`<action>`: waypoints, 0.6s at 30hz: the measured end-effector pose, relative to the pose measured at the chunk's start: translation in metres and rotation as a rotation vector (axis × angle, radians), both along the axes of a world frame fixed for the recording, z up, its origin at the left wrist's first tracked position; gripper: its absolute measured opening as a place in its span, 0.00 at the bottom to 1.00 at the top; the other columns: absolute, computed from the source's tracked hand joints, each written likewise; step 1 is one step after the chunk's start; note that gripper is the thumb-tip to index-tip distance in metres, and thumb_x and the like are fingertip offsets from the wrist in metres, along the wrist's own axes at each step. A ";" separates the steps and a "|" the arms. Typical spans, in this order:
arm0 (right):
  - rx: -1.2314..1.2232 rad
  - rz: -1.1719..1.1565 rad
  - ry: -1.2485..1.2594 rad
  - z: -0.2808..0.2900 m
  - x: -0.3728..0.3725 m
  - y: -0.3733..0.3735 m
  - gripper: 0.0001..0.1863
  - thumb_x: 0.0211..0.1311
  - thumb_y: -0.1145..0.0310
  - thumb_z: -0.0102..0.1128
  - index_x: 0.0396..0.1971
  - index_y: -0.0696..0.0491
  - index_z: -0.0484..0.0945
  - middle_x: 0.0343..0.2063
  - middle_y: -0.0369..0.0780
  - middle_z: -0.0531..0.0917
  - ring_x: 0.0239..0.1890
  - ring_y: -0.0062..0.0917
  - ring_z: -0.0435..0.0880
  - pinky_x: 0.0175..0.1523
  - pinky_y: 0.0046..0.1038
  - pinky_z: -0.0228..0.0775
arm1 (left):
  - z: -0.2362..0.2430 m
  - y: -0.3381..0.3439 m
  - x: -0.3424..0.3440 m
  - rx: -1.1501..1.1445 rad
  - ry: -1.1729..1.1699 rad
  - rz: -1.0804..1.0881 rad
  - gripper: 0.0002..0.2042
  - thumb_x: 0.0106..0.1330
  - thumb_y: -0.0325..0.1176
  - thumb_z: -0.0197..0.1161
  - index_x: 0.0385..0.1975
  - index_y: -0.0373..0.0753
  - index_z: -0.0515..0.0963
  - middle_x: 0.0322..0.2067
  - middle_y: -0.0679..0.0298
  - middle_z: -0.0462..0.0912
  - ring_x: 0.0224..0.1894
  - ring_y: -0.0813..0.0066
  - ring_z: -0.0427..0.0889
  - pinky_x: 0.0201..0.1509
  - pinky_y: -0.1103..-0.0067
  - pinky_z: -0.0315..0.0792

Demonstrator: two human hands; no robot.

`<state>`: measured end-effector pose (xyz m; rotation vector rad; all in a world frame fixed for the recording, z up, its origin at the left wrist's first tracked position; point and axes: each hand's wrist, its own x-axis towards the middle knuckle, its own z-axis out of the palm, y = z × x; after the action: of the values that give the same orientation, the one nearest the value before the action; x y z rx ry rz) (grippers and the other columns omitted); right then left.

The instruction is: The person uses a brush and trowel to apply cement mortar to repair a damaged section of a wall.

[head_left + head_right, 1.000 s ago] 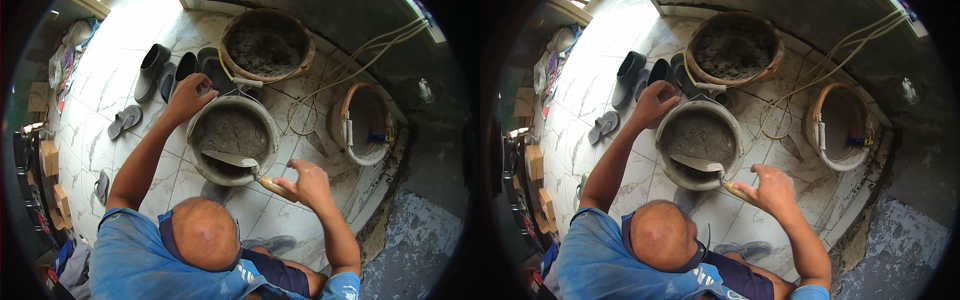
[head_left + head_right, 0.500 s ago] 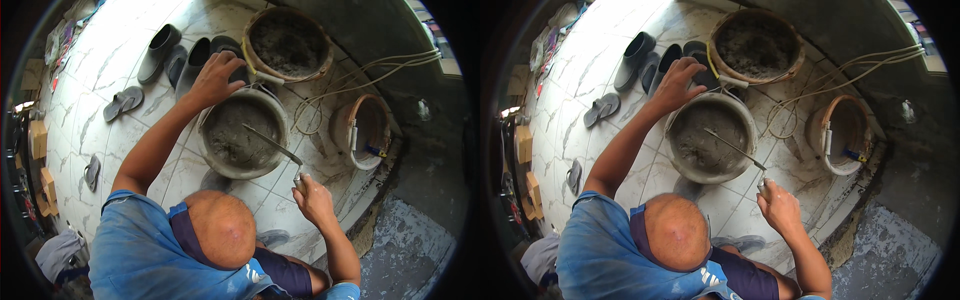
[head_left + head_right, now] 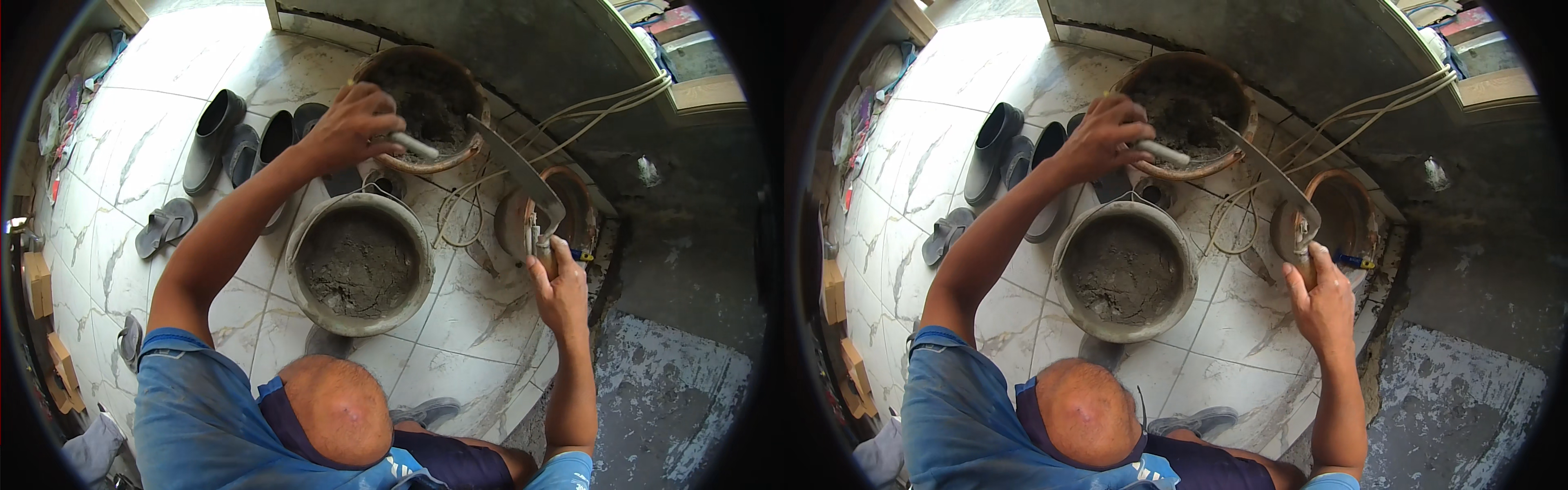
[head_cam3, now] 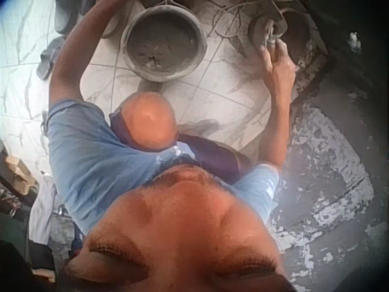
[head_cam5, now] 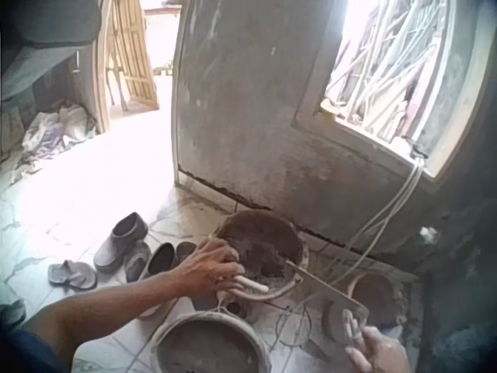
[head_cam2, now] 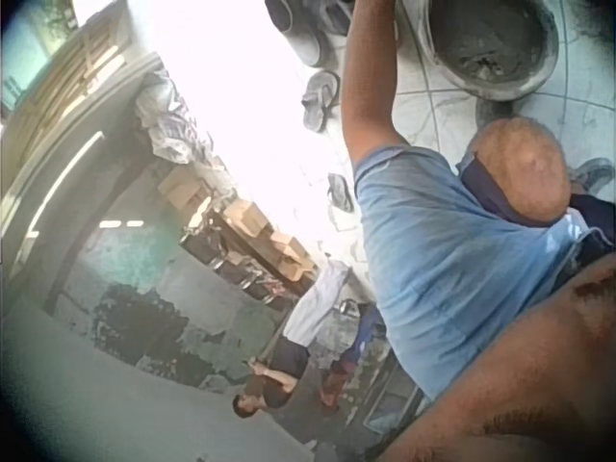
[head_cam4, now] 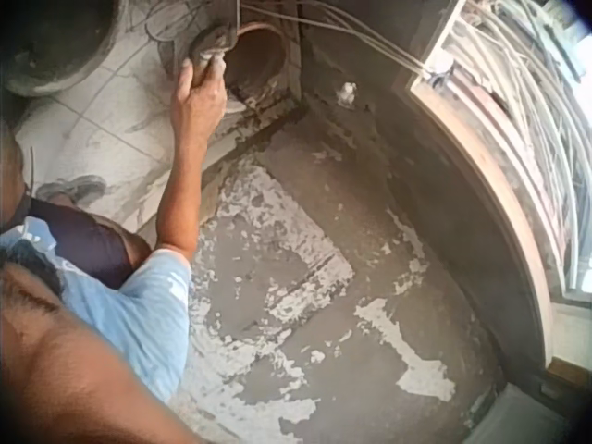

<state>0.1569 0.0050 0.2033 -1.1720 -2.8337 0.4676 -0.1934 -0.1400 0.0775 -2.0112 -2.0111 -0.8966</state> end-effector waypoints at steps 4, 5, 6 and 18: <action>0.175 0.077 -0.061 0.030 -0.012 0.010 0.23 0.58 0.61 0.66 0.52 0.54 0.76 0.38 0.46 0.84 0.41 0.42 0.84 0.44 0.37 0.74 | 0.035 0.074 -0.015 0.187 -0.092 0.078 0.20 0.60 0.46 0.67 0.52 0.54 0.78 0.52 0.62 0.73 0.60 0.61 0.67 0.64 0.62 0.60; 0.182 0.078 -0.065 0.038 -0.018 0.009 0.23 0.58 0.61 0.66 0.52 0.54 0.76 0.38 0.46 0.84 0.41 0.42 0.84 0.44 0.37 0.74 | 0.037 0.099 -0.017 0.224 -0.102 0.138 0.22 0.64 0.50 0.62 0.58 0.56 0.74 0.56 0.60 0.70 0.63 0.59 0.64 0.67 0.61 0.56; 0.193 0.092 -0.125 0.045 -0.026 0.007 0.23 0.56 0.62 0.67 0.52 0.52 0.77 0.36 0.45 0.84 0.39 0.40 0.84 0.43 0.36 0.74 | 0.037 0.122 -0.022 0.254 -0.107 0.202 0.25 0.67 0.54 0.57 0.63 0.58 0.69 0.61 0.57 0.67 0.67 0.57 0.61 0.70 0.61 0.53; 0.300 0.415 -0.672 -0.008 -0.168 0.028 0.12 0.57 0.67 0.56 0.39 0.50 0.83 0.25 0.43 0.85 0.30 0.38 0.86 0.32 0.39 0.74 | -0.086 0.092 -0.122 -0.356 -1.596 0.265 0.30 0.65 0.41 0.62 0.64 0.34 0.65 0.53 0.48 0.77 0.53 0.57 0.79 0.59 0.67 0.73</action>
<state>-0.0107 0.0334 0.1955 -0.7829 -3.5462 -0.4327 -0.3153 -0.0478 -0.0084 -0.8413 -3.0643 -2.7090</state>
